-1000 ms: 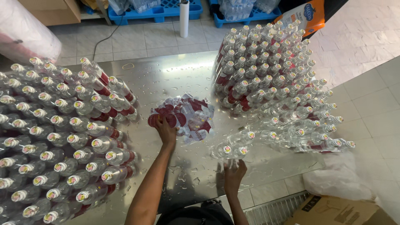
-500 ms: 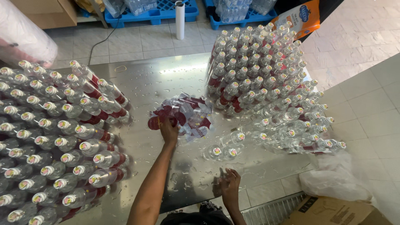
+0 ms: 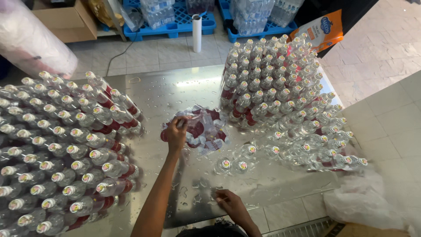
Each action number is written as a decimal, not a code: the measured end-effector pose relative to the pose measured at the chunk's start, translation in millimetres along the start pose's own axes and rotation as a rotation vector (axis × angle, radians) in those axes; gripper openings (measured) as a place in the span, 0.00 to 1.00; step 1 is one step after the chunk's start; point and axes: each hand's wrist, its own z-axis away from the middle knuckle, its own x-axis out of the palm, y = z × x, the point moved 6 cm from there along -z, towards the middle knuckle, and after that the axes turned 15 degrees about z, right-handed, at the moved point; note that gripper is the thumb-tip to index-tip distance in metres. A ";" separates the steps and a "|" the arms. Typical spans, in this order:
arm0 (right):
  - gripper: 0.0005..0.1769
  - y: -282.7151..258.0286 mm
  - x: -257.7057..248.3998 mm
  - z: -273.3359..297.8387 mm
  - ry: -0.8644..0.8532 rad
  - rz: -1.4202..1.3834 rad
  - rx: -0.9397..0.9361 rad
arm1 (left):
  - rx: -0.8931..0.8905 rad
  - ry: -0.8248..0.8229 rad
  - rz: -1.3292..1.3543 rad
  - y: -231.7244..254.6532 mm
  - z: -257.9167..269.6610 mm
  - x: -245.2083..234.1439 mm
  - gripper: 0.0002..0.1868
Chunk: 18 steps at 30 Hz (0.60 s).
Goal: The person stands at a stainless steel table and applies red circular labels to the caps of clear plastic bottles. They pick up a bottle, place a label on the cap, smooth it down, and then set the bottle aside on the table. The process is repeated continuously with bottles from a large stack.
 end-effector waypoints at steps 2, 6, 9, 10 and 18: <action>0.22 -26.2 0.7 -0.4 -0.007 -0.131 -0.074 | 0.187 -0.055 -0.156 25.5 12.1 -8.6 0.05; 0.25 -86.4 -4.3 -5.3 -0.020 -0.493 -0.257 | 0.306 -0.136 -0.161 86.8 57.6 -24.4 0.17; 0.35 -126.7 -10.4 -20.6 0.024 -0.699 -0.379 | 0.228 -0.199 -0.099 86.6 85.6 -46.8 0.12; 0.35 -134.1 -10.6 -28.8 0.018 -0.696 -0.381 | 0.229 -0.192 -0.101 91.7 94.6 -50.6 0.12; 0.27 -180.7 -5.2 -42.1 0.168 -0.658 -0.237 | 0.036 -0.058 0.044 84.5 155.7 -92.9 0.27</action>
